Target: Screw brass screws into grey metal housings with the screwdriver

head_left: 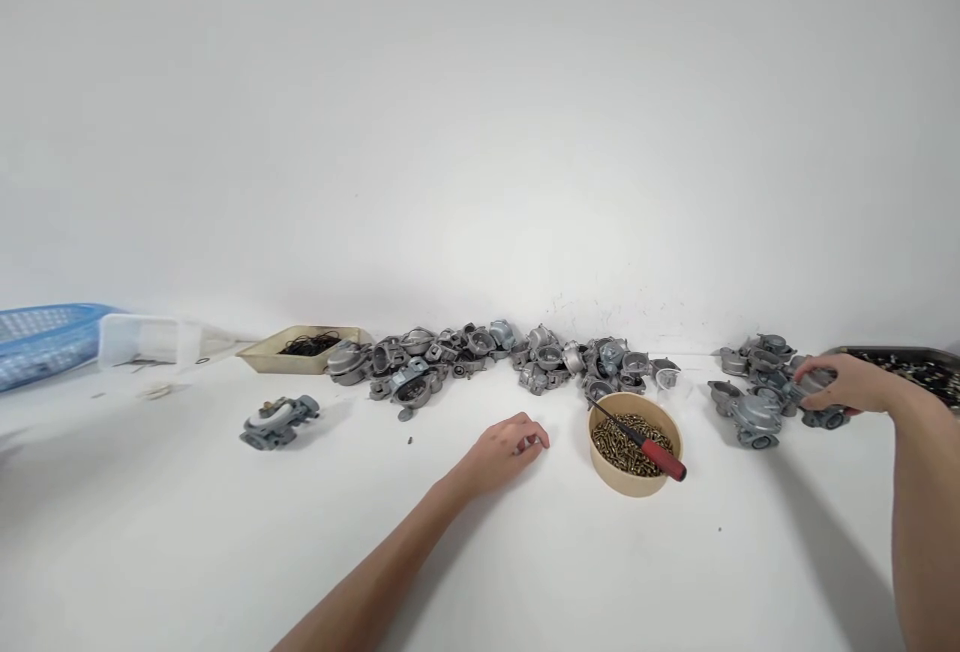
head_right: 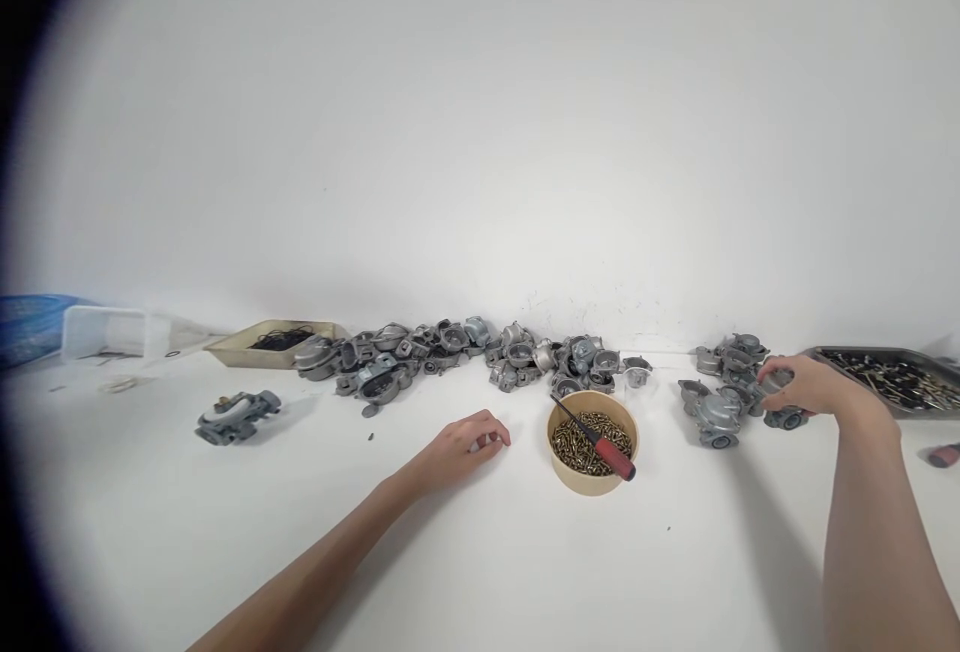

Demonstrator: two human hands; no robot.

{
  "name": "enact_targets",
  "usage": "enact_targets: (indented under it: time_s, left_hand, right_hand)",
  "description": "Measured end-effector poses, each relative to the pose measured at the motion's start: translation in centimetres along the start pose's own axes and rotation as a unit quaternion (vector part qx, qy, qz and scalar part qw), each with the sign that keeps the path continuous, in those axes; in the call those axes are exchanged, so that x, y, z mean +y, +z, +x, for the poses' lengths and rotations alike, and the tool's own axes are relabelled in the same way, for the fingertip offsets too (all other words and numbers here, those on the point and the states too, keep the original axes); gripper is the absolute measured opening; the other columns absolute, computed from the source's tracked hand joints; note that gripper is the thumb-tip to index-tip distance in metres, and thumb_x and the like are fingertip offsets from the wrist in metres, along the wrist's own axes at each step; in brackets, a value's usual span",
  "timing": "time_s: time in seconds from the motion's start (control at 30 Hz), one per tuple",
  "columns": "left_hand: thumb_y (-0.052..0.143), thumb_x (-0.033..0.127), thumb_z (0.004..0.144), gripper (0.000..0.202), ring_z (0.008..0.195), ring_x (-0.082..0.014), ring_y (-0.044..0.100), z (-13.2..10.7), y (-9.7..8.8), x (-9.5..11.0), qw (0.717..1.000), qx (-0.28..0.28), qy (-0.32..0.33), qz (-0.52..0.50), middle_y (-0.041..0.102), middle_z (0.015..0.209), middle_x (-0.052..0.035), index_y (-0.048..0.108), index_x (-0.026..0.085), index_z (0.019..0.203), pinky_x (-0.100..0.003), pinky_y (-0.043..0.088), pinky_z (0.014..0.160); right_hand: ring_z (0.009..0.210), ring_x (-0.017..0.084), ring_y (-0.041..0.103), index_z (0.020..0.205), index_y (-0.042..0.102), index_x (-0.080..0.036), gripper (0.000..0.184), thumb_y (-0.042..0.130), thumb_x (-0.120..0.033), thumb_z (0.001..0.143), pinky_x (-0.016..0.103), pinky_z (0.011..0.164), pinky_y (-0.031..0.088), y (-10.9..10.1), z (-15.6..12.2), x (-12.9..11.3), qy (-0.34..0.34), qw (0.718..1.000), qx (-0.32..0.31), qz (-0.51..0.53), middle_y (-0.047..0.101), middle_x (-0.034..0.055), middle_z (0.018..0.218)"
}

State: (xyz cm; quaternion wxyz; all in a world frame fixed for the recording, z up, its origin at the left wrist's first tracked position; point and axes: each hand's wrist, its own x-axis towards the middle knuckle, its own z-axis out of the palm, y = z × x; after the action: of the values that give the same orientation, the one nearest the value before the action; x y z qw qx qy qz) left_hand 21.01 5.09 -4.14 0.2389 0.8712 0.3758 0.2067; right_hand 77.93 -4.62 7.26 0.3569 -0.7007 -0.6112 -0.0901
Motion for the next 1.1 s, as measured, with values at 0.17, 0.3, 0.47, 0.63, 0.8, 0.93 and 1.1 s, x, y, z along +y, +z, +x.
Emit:
enact_targets:
  time_s: [0.17, 0.3, 0.47, 0.63, 0.8, 0.93, 1.1]
  left_hand:
    - [0.047, 0.03, 0.096, 0.026, 0.088, -0.0202, 0.068, 0.0, -0.1, 0.0, 1.0, -0.001, -0.002, 0.0, 0.069, 0.102, -0.0033, 0.073, 0.027, 0.099, -0.03, 0.053, 0.083]
    - [0.047, 0.029, 0.096, 0.026, 0.088, -0.0201, 0.068, 0.1, -0.1, -0.1, 1.0, -0.005, -0.002, 0.002, 0.069, 0.102, -0.0033, 0.073, 0.027, 0.099, -0.029, 0.052, 0.083]
    - [0.045, 0.03, 0.096, 0.028, 0.087, -0.0201, 0.068, 0.1, 0.0, -0.1, 1.0, -0.008, -0.005, 0.004, 0.069, 0.103, -0.003, 0.073, 0.028, 0.099, -0.03, 0.053, 0.082]
    - [0.046, 0.03, 0.094, 0.026, 0.087, -0.0206, 0.067, 0.2, 0.0, -0.2, 1.0, -0.01, -0.005, 0.009, 0.068, 0.101, -0.0033, 0.072, 0.027, 0.099, -0.03, 0.053, 0.081]
    - [0.047, 0.029, 0.093, 0.025, 0.09, -0.0202, 0.068, 0.1, -0.1, -0.1, 1.0, -0.014, -0.002, 0.011, 0.068, 0.103, -0.0032, 0.071, 0.027, 0.1, -0.03, 0.052, 0.082]
    - [0.048, 0.027, 0.093, 0.024, 0.09, -0.0202, 0.068, 0.1, -0.1, -0.2, 1.0, -0.016, -0.002, 0.013, 0.068, 0.105, -0.0031, 0.071, 0.028, 0.1, -0.029, 0.053, 0.082]
    - [0.049, 0.026, 0.093, 0.024, 0.089, -0.0199, 0.067, 0.1, 0.1, -0.4, 1.0, -0.012, 0.0, 0.015, 0.068, 0.106, -0.0029, 0.071, 0.028, 0.101, -0.03, 0.052, 0.085]
  right_hand:
    - [0.047, 0.022, 0.067, 0.08, 0.085, -0.021, 0.014, 0.084, -0.014, 0.068, 0.025, 0.037, 0.045, -0.5, 0.5, -1.3, 0.128, 0.95, -0.283, 0.024, 0.069, 0.0078, 0.059]
    - [0.063, 0.025, 0.074, 0.086, 0.084, -0.022, 0.016, 0.081, -0.018, 0.071, 0.027, 0.047, 0.053, -0.3, 0.2, -1.6, 0.191, 0.922, -0.336, 0.024, 0.075, 0.0121, 0.076]
    - [0.072, 0.025, 0.072, 0.093, 0.08, -0.02, 0.028, 0.085, -0.02, 0.065, 0.03, 0.055, 0.059, 0.1, -0.2, -1.7, 0.251, 0.903, -0.349, -0.001, 0.073, 0.0122, 0.084]
    - [0.079, 0.024, 0.07, 0.096, 0.077, -0.021, 0.027, 0.082, -0.022, 0.07, 0.03, 0.06, 0.06, 0.7, -0.5, -1.8, 0.27, 0.897, -0.349, -0.002, 0.071, 0.0136, 0.092]
    - [0.083, 0.029, 0.071, 0.098, 0.075, -0.021, 0.044, 0.091, -0.028, 0.058, 0.035, 0.063, 0.066, 1.2, -0.3, -1.7, 0.284, 0.891, -0.355, 0.002, 0.069, 0.0096, 0.089]
    - [0.09, 0.032, 0.072, 0.099, 0.075, -0.021, 0.05, 0.093, -0.03, 0.054, 0.037, 0.066, 0.068, 0.9, -0.2, -1.9, 0.306, 0.883, -0.356, 0.013, 0.07, 0.0113, 0.094]
    - [0.097, 0.033, 0.075, 0.098, 0.075, -0.024, 0.047, 0.093, -0.024, 0.055, 0.037, 0.072, 0.07, 0.2, -0.4, -2.8, 0.342, 0.87, -0.352, 0.046, 0.075, 0.0126, 0.099]
